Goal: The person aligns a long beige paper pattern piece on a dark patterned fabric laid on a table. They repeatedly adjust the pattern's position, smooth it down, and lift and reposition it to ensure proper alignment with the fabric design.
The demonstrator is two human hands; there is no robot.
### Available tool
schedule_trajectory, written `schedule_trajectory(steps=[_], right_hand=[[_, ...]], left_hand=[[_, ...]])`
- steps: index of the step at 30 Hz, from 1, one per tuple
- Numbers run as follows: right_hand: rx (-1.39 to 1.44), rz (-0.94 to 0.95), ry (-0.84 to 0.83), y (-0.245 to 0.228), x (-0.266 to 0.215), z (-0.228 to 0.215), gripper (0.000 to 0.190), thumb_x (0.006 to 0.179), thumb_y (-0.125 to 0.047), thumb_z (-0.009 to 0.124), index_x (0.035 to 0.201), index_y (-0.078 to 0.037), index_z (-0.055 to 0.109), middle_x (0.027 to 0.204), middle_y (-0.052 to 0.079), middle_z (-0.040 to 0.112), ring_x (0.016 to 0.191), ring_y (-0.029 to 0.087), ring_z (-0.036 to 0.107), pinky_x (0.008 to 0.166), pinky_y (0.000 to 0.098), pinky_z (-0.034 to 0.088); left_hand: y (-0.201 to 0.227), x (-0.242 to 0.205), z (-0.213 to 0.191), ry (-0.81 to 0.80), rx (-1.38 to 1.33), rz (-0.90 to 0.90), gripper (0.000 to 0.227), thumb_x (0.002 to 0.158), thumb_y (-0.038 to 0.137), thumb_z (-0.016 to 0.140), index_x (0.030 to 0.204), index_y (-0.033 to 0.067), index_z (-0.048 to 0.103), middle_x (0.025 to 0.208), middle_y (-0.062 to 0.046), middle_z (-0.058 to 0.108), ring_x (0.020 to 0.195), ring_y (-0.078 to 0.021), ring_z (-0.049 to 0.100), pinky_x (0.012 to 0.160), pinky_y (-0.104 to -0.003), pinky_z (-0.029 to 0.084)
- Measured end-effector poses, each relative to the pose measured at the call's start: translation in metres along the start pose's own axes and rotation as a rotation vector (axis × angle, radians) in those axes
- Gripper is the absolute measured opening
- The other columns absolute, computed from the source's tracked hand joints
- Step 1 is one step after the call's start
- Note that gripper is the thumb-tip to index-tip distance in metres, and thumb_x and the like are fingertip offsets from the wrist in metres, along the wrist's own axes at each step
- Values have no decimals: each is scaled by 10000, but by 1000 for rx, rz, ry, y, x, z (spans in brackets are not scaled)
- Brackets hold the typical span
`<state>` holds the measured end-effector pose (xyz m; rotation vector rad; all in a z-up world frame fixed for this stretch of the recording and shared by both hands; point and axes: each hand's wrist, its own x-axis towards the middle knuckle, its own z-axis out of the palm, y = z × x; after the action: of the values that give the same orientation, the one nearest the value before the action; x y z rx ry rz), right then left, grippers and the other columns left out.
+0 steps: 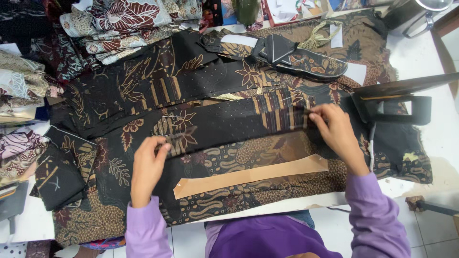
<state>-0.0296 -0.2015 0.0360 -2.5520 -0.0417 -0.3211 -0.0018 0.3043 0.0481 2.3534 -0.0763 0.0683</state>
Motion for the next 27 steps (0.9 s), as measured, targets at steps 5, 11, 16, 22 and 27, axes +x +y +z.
schedule_trajectory(steps=[5,11,16,22,27], right_hand=[[-162,-65,45,-7,46,14,265,922,-254,747,1125,-89,703,1065,103,689,1023,309,623,833,444,461],[-299,-248,105,-19,106,54,201,969,-238,749,1129,-130,694,1071,105,637,1073,331,580,883,456,424],[-372,-314,155,-24,163,105,224,919,-269,793,1036,-128,666,1017,93,641,1015,315,583,846,449,418],[-518,-311,218,-23,177,126,318,803,-276,818,996,-108,629,973,88,645,960,300,582,822,455,396],[-455,-300,186,-34,171,115,246,855,-236,794,1001,-127,629,943,64,644,930,285,575,822,449,377]], left_hand=[[-1,44,6,0,171,29,263,907,166,720,1137,45,688,986,-128,683,913,-314,669,785,-417,520],[42,66,27,112,422,255,365,826,240,790,1148,89,706,1079,-151,639,1046,-365,620,869,-471,495],[84,77,65,-21,132,377,285,870,218,764,1119,93,705,1074,-141,623,1052,-357,620,900,-455,503],[99,81,103,-138,-63,396,257,890,205,738,1119,93,705,1074,-116,618,1040,-323,634,892,-423,509],[99,80,107,-187,-139,338,259,908,200,716,1137,81,699,1110,-104,619,1036,-293,644,870,-403,515]])
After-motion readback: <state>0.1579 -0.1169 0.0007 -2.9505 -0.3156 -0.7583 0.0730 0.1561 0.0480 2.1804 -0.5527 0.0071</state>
